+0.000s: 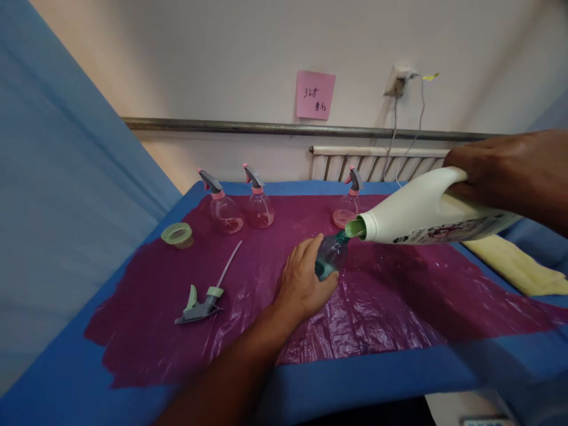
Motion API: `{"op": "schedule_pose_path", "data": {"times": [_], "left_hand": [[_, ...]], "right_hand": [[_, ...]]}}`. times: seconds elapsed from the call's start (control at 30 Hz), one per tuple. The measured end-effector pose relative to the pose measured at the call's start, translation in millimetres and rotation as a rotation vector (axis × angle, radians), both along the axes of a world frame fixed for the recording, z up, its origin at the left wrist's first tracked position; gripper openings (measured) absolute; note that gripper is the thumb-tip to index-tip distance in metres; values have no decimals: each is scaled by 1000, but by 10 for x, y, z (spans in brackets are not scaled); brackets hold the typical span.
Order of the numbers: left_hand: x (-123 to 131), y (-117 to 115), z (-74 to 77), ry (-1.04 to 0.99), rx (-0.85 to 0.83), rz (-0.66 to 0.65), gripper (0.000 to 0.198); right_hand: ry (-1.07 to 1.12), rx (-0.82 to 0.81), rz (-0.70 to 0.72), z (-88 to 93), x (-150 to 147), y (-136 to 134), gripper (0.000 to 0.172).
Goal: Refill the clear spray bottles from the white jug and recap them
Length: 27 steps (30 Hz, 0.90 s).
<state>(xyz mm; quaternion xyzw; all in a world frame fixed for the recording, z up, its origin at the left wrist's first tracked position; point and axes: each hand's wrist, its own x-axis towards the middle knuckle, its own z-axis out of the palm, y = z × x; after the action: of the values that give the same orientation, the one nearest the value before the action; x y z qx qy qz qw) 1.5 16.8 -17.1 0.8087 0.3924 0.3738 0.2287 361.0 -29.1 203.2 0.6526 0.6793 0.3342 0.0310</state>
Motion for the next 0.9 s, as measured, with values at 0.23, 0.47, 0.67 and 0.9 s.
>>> {"op": "schedule_pose_path", "data": {"times": [0.23,0.47,0.67,0.9], "left_hand": [[-5,-4,5,-6,10,-11,82],[-4,-10,7,-6,15,-15,82],[3,8,-33,-19,32,-14,83],[5,-1,-16,0,27,0,82]], "right_hand": [[6,-6,-11,12,-12,-2,28],[18,-21,-10,31,-26,-22,26],[15,-3,-1,31,-52,-29,29],[-3,-21,-27,23,-58,-11,27]]}}
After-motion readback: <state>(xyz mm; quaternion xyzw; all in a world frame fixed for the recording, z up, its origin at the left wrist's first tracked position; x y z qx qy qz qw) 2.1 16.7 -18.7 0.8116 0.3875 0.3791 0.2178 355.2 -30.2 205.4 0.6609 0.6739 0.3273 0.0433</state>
